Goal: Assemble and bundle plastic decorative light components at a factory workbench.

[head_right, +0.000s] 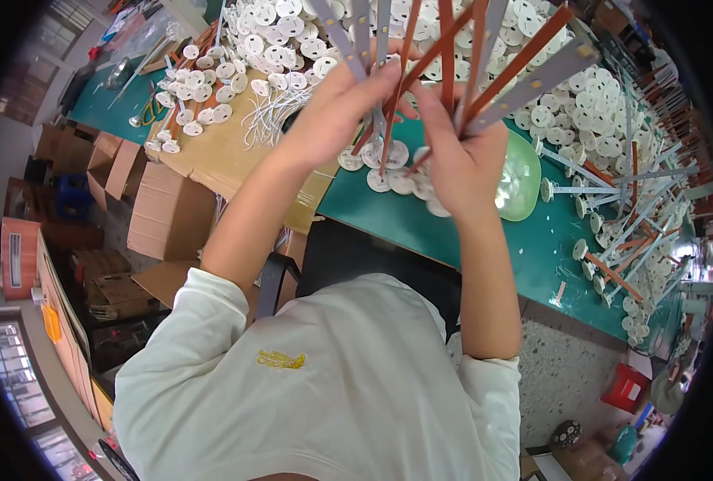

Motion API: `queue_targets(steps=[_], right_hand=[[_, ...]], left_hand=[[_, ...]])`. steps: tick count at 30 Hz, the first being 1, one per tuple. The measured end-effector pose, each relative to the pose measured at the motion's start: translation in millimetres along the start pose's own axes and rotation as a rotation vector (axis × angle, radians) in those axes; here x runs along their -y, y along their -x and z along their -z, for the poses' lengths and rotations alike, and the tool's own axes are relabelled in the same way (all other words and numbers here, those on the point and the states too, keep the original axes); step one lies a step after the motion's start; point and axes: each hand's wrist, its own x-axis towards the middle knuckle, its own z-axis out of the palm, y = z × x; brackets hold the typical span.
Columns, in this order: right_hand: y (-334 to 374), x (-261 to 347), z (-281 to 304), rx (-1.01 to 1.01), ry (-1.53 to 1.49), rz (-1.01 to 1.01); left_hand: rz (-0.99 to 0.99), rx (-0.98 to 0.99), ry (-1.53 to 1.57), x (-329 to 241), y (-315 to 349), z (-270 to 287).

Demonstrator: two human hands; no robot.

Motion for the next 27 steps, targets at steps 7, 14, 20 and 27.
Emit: queue_targets(steps=[7,14,20,27], right_hand=[[-28.8,8.7,-14.6,-0.019,-0.119,0.12],[-53.7,44.4,-19.5,0.289,-0.279,0.427],[-70.1,74.5,-13.7,0.212,0.138,0.377],[-97.5,133.0,-2.5,0.122,0.678,0.636]], left_hand=[[-0.293,0.204,-0.289,29.4,0.0,8.9],[-0.054,0.136,-0.335,-4.3,-20.8,-10.5],[-0.387,-0.098,-0.268,-40.9,-44.4,-35.9],[-0.1,0.032,-0.242,-47.4,-50.4,-38.0]])
